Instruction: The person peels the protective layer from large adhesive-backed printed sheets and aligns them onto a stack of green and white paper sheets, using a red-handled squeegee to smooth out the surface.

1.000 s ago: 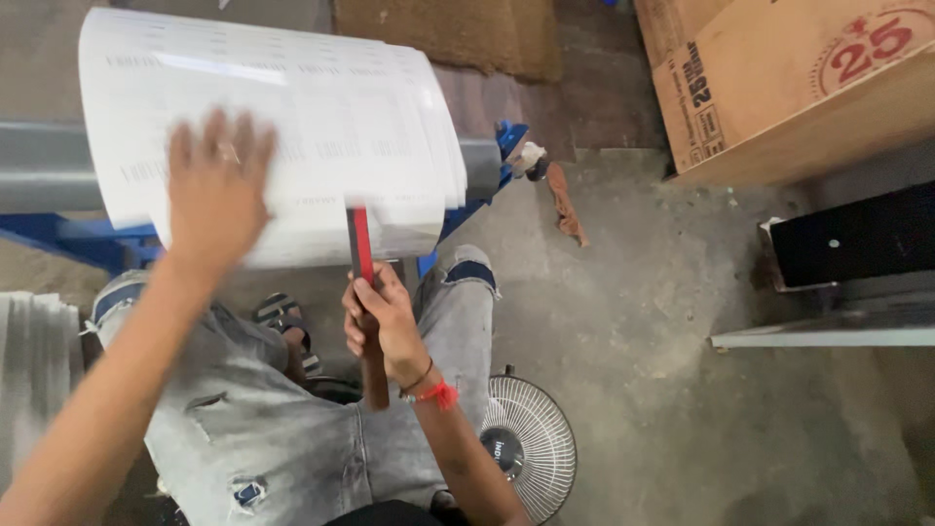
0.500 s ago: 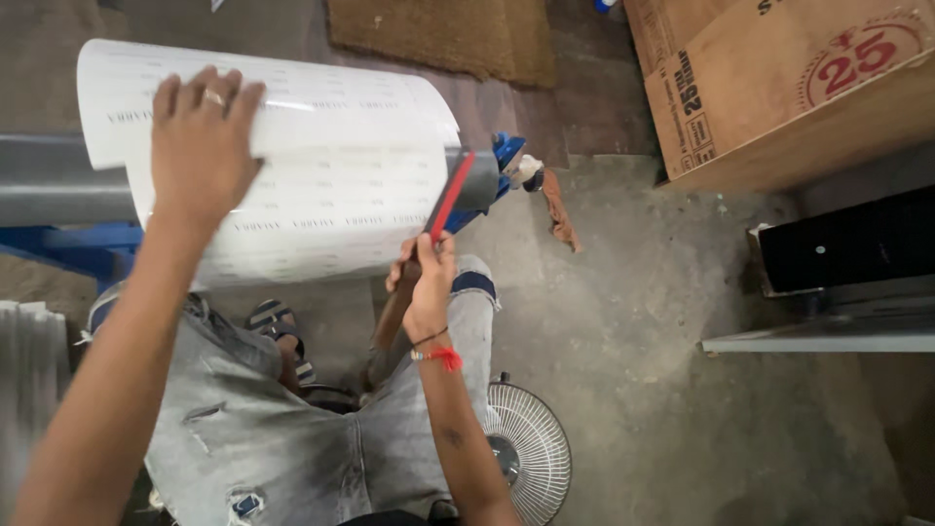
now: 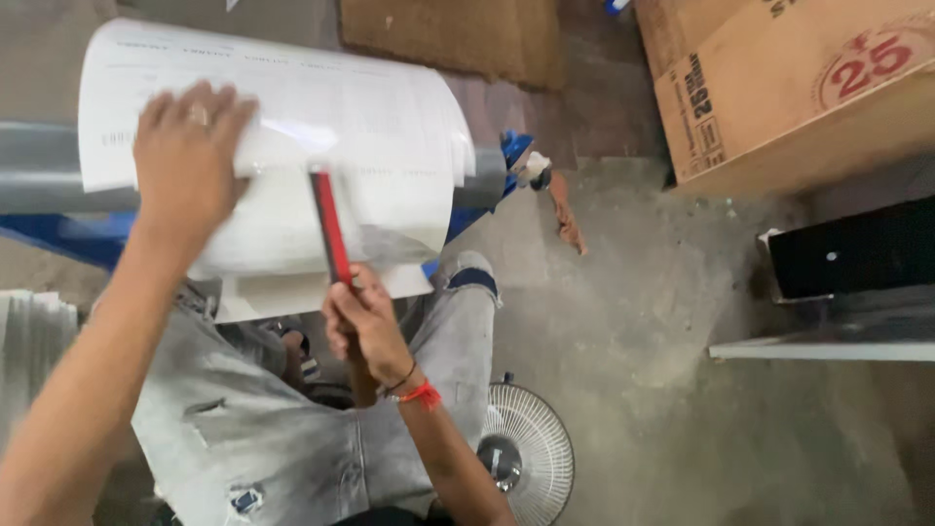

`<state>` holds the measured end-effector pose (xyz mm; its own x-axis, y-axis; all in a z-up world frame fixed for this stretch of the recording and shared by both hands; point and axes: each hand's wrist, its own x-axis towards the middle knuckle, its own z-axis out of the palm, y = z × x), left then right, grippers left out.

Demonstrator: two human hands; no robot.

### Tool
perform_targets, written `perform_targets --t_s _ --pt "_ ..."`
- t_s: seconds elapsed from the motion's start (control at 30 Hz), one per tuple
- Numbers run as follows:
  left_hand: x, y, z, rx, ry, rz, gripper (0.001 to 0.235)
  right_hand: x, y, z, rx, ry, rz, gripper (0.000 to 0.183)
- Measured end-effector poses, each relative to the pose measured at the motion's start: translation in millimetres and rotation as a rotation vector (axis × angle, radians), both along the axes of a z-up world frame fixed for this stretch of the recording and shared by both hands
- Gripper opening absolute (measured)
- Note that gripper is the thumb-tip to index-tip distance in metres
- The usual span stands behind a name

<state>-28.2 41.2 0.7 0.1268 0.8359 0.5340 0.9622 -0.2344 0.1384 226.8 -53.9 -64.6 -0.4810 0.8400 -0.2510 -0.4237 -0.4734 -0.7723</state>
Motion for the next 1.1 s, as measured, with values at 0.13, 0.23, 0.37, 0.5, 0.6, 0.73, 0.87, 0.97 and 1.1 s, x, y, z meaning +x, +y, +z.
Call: perform_targets --t_s 0.13,0.23,0.37,0.5,0.6,0.73,0.87,0.97,1.1 --pt "-7.0 75.8 43.9 -0.268 -0.159 0.137 0.029 11.6 28.6 -3.1 0.036 0.005 -0.267 0.017" --pt "-4.1 96.3 33.9 -0.307 -0.163 0.089 0.028 27.8 50.0 -4.5 -0.006 -0.079 -0.443 0.016" --pt "1.3 64.3 -12.1 -0.044 0.046 0.034 0.052 40.7 77.1 -7.7 -0.026 0.026 -0.578 0.013" --pt "25.2 1.5 -26.7 0.052 0.140 0.090 0.069 30.1 79.4 -19.5 -0.002 0.050 -0.680 0.012" --pt "39.6 -37.1 -16.2 0.161 0.249 0.130 0.064 24.8 67.1 -39.2 -0.010 0.062 -0.716 0.017" --pt "41.9 -52.5 -10.2 0.039 -0.032 0.034 0.073 19.8 43.7 -77.1 -0.063 0.116 -0.758 0.018" --pt "45.4 -55.8 -5.0 0.033 0.170 0.026 0.079 -41.4 21.1 -97.9 -0.166 0.389 -0.526 0.036" --pt "48.7 -71.8 -8.0 0.023 0.312 0.057 0.080 -89.1 -33.1 -109.7 0.196 -0.017 -0.126 0.023" --pt "45.6 -87.2 -30.6 -0.014 0.242 -0.003 0.086 -55.9 -38.8 -113.0 0.027 -0.046 -0.184 0.012"
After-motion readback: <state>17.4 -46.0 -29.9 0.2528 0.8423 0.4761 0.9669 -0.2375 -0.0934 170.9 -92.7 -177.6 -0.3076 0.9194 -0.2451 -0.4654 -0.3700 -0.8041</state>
